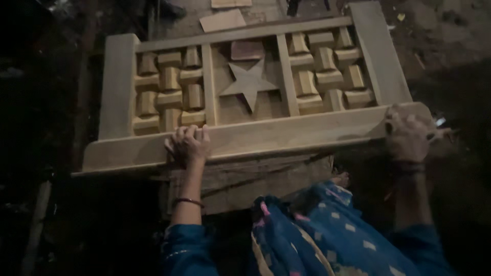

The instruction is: The person sands a wooden decorative panel with a star and geometric patterns using a sanding block. They move the block back and forth across the surface, focusing on the edges and carved details.

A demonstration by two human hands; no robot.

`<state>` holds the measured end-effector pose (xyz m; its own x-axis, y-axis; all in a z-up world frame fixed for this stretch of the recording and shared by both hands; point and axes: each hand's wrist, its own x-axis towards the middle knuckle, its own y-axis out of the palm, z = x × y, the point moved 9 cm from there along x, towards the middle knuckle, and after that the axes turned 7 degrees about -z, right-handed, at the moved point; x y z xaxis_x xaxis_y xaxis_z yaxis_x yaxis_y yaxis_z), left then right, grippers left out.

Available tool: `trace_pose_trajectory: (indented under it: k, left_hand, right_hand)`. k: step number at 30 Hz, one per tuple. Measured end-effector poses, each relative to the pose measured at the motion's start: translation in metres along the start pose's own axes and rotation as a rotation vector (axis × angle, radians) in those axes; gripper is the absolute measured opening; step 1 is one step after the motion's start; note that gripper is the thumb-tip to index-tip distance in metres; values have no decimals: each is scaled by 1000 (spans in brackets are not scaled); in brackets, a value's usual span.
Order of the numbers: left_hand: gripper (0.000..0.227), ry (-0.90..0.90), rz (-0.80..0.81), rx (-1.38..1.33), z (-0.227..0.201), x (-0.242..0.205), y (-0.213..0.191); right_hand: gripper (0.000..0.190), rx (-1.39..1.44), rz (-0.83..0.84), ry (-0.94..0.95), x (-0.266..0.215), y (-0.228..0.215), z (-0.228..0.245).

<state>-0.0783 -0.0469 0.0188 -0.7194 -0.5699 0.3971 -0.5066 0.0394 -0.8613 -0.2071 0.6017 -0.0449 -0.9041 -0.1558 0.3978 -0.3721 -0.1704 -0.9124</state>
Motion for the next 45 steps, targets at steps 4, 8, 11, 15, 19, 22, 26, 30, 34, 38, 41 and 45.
trace_pose_trajectory:
  k: [4,8,11,15,19,22,26,30,34,38,41,45]
  left_hand:
    - [33,54,-83,-5,1,-5,11]
    - [33,55,-109,-68,10,1,15]
    - [31,-17,-31,-32,17,-3,26]
    - [36,14,-60,-92,10,-5,19]
    - [35,56,-91,11,4,-2,9]
    - [33,-4,-38,24,6,-4,13]
    - [29,21,-63,39,5,-6,7]
    - [27,67,-110,35,-1,-2,-1]
    - [26,65,-35,37,2,-1,4]
    - [31,107,-37,27,11,-9,9]
    - [36,106,-9,-7,12,-2,18]
    - [41,56,-22,-60,18,4,23]
  right_hand:
    - [39,-230,43,-7,-9,23,59]
    - [51,23,138,-174,-7,6,161]
    - [56,139,235,-215,-8,-10,240]
    - [58,205,255,-401,1,-38,318]
    - [50,357,315,-349,-4,-45,336]
    - [35,379,301,-339,-11,-28,306]
    - [23,433,255,-179,-18,25,203]
    - [37,65,138,-121,-20,52,65]
    - [42,146,63,45,-9,44,-23]
    - [57,-86,-16,31,6,34,-35]
    - [32,197,-27,98,24,33,-30]
    - [21,-165,116,6,39,43,-38]
